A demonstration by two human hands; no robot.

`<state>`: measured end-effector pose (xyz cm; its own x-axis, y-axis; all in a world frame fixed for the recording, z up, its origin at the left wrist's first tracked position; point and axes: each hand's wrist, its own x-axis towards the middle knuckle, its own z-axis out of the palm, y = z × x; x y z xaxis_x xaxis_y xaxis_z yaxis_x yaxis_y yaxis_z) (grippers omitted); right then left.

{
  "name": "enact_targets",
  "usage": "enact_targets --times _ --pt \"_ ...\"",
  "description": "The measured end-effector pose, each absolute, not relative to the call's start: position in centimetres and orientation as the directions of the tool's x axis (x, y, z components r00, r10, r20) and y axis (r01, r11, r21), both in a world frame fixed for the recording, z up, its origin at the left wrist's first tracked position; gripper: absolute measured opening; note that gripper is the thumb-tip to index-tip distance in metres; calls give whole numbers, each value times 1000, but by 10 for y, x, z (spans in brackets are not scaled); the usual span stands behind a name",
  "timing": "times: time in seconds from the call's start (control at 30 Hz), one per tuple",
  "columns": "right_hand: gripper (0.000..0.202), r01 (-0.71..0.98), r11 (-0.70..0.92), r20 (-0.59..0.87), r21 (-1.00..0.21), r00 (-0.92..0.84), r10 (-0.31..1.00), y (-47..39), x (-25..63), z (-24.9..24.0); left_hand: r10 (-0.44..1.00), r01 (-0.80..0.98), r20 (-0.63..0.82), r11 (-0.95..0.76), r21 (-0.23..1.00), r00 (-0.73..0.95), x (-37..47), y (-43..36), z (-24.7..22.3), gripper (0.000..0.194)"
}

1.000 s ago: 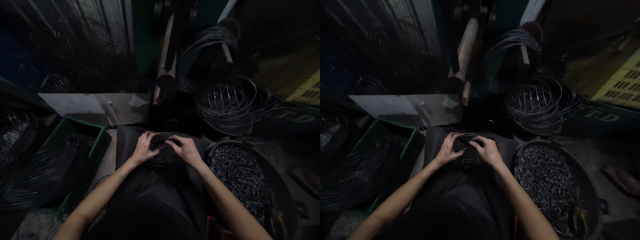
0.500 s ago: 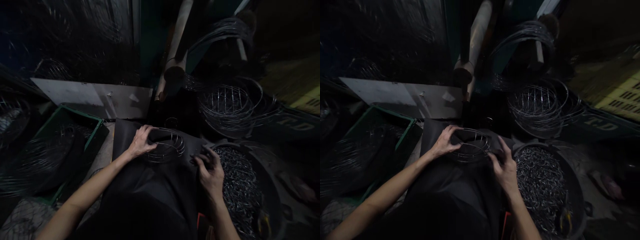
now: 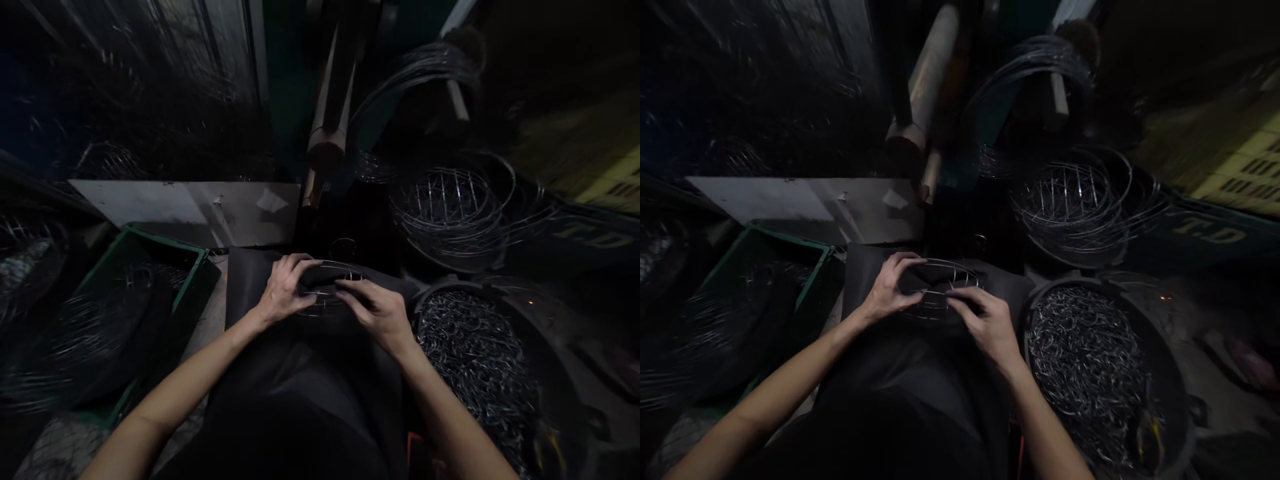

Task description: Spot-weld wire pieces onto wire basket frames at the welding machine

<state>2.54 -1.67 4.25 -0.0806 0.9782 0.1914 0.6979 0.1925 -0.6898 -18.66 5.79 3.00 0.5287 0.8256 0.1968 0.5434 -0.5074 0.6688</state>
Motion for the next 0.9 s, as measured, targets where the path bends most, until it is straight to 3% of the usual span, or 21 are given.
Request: enact_targets --times 0.13,0.23,0.47,0.67,0.9 --pt "33 867 400 297 -296 -314 902 10 12 49 816 565 210 -535 629 538 -187 65 33 55" --pt "28 867 487 340 -104 -430 836 20 10 47 843 572 219 -502 649 491 -186 70 34 54" --pt "29 765 644 508 21 -563 652 41 14 56 853 524 292 -501 688 432 -185 79 33 54" --pt "26 711 682 562 172 -639 525 53 22 51 826 469 351 -545 695 440 -188 90 23 54" --pt "22 691 697 593 189 -646 480 59 20 44 788 419 437 -605 677 433 -190 96 15 54"
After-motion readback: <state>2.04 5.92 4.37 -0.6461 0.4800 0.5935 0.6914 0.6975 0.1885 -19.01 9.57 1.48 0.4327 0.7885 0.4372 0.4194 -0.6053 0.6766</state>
